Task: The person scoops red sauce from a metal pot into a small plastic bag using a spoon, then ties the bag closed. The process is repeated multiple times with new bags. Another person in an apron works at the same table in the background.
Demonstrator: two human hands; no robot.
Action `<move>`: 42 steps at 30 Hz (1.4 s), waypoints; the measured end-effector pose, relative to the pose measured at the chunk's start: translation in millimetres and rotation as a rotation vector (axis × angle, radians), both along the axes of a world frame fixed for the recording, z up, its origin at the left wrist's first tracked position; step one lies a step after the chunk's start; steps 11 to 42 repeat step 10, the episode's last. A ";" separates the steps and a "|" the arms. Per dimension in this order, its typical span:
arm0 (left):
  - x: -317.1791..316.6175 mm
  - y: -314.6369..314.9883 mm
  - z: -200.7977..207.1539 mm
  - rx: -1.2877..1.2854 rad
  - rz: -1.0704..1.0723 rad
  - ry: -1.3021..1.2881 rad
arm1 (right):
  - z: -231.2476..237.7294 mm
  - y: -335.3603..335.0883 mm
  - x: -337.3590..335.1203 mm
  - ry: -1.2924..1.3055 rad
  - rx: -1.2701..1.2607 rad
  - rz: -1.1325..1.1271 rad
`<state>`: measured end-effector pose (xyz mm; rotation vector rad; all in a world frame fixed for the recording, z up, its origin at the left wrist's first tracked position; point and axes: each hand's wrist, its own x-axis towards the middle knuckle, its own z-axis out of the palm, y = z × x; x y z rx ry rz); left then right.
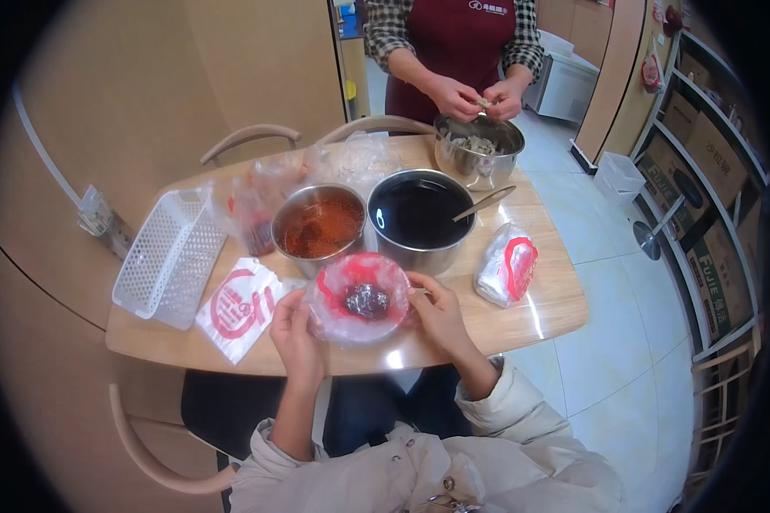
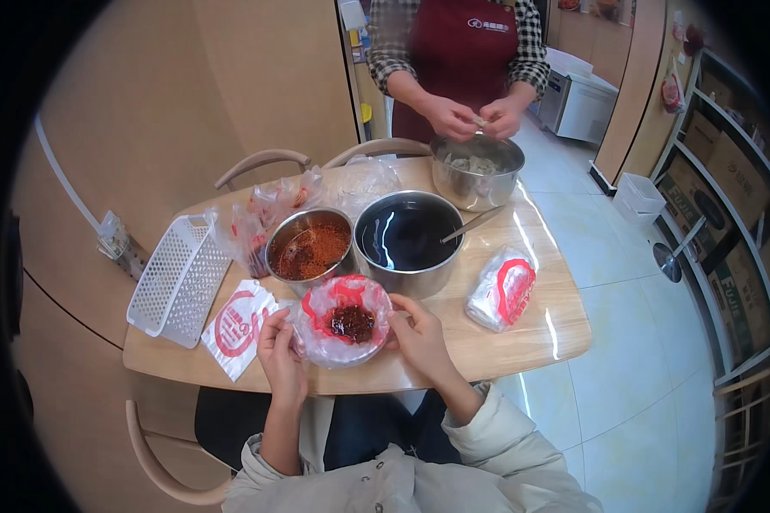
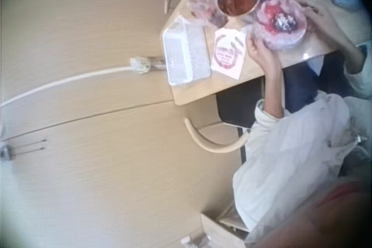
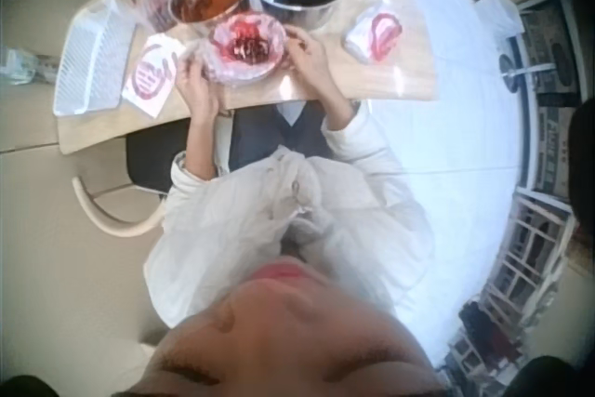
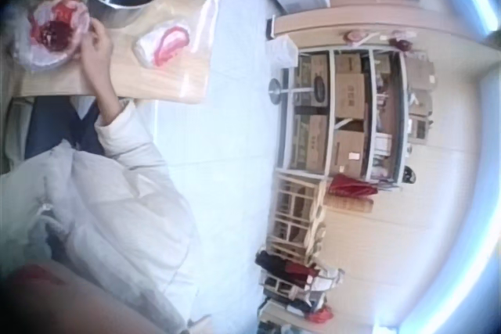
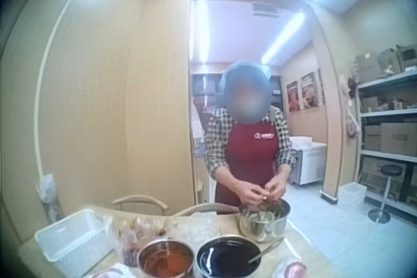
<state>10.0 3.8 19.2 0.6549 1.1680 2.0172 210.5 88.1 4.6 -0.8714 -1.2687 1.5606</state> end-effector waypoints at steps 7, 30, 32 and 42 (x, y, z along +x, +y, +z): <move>53.2 16.9 25.2 0.227 -0.095 1.449 | -11.7 -17.6 -7.4 0.074 0.073 -0.053; 68.7 13.5 29.9 0.516 -0.209 1.523 | -24.9 -12.1 3.8 -0.001 0.066 -0.004; 68.7 13.5 29.9 0.516 -0.209 1.523 | -24.9 -12.1 3.8 -0.001 0.066 -0.004; 68.7 13.5 29.9 0.516 -0.209 1.523 | -24.9 -12.1 3.8 -0.001 0.066 -0.004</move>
